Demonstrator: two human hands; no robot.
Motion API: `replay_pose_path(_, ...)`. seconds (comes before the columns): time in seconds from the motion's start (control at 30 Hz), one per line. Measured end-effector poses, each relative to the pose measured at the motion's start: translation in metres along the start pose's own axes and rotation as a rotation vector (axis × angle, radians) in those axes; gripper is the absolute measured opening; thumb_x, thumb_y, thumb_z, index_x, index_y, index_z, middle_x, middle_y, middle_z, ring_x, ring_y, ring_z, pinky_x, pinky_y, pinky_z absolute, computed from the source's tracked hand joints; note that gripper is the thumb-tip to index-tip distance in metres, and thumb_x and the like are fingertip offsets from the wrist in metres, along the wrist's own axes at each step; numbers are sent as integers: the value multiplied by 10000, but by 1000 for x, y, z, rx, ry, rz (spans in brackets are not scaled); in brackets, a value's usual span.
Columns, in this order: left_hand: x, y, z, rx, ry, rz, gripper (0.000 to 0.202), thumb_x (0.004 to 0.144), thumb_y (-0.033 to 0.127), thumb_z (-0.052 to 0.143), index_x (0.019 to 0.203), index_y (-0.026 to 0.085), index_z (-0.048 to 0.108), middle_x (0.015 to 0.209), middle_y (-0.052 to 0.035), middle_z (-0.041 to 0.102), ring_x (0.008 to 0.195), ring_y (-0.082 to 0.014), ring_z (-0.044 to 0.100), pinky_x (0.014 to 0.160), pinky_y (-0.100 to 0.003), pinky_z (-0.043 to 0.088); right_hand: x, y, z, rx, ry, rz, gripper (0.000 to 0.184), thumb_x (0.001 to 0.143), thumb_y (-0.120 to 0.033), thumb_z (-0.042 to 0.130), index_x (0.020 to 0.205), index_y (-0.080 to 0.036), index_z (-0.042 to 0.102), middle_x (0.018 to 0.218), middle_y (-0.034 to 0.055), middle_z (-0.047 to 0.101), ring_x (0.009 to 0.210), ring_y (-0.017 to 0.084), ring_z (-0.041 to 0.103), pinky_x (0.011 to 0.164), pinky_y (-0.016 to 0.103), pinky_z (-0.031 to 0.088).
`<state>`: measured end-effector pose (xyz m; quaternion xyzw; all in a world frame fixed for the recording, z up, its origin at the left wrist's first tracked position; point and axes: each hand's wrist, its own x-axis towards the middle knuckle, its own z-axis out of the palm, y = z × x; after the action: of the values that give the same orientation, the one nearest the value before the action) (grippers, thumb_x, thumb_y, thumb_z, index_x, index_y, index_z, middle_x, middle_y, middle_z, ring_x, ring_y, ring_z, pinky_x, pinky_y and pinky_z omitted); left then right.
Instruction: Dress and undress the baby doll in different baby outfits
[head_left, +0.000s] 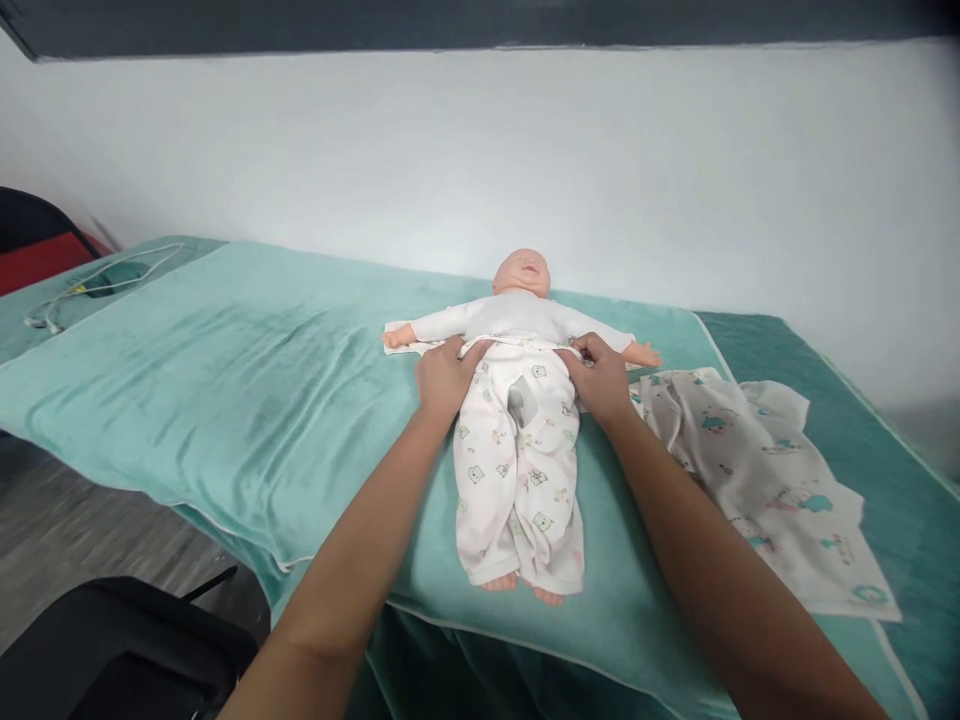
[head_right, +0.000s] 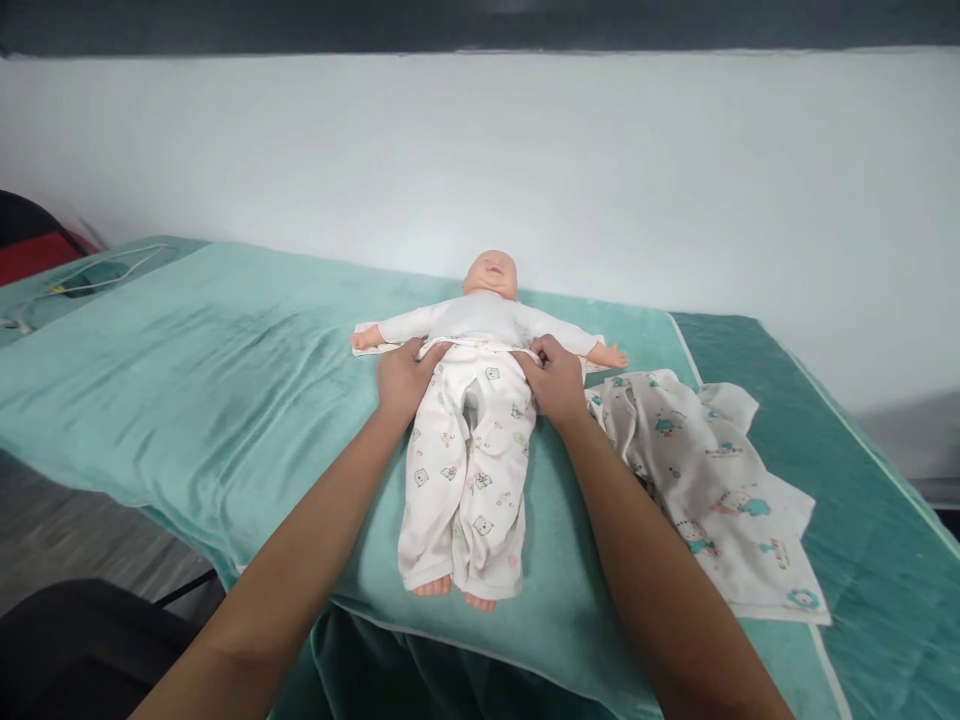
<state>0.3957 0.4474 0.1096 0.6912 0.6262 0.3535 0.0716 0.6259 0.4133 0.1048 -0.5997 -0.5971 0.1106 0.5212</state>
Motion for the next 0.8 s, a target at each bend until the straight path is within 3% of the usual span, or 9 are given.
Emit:
replay_pose_path(0.27, -2, -1, 2, 66, 20, -25, 592, 874, 737, 373, 749, 214, 620, 721, -111, 689, 691, -270, 624, 593, -323, 218, -18, -7, -14, 43, -156, 48, 318, 832, -500, 606, 703, -211, 576, 664, -28, 526, 667, 147, 449, 657, 292, 367)
replay_pose_path(0.5, -2, -2, 3, 68, 0, -28, 591, 885, 722, 368, 784, 204, 634, 740, -121, 693, 713, -279, 633, 608, -317, 249, -32, -18, -25, -1, -300, 56, 428, 851, -572, 579, 640, -204, 525, 644, -22, 492, 674, 155, 459, 662, 303, 357)
replay_pose_path(0.67, -1, -4, 2, -13, -33, -8, 568, 889, 713, 376, 760, 213, 611, 701, -92, 668, 712, -268, 617, 600, -313, 236, -36, -12, -29, 62, -397, 32, 357, 780, -565, 680, 858, -225, 603, 889, 10, 575, 864, 199, 540, 784, 332, 439)
replay_pose_path(0.8, -5, -5, -3, -82, -68, 0, 503, 878, 688, 442, 754, 223, 590, 657, -51, 632, 673, -233, 576, 591, -300, 236, -36, -6, -31, 163, -455, -38, 498, 672, -531, 799, 1029, -249, 597, 1200, 53, 533, 1175, 252, 507, 984, 377, 433)
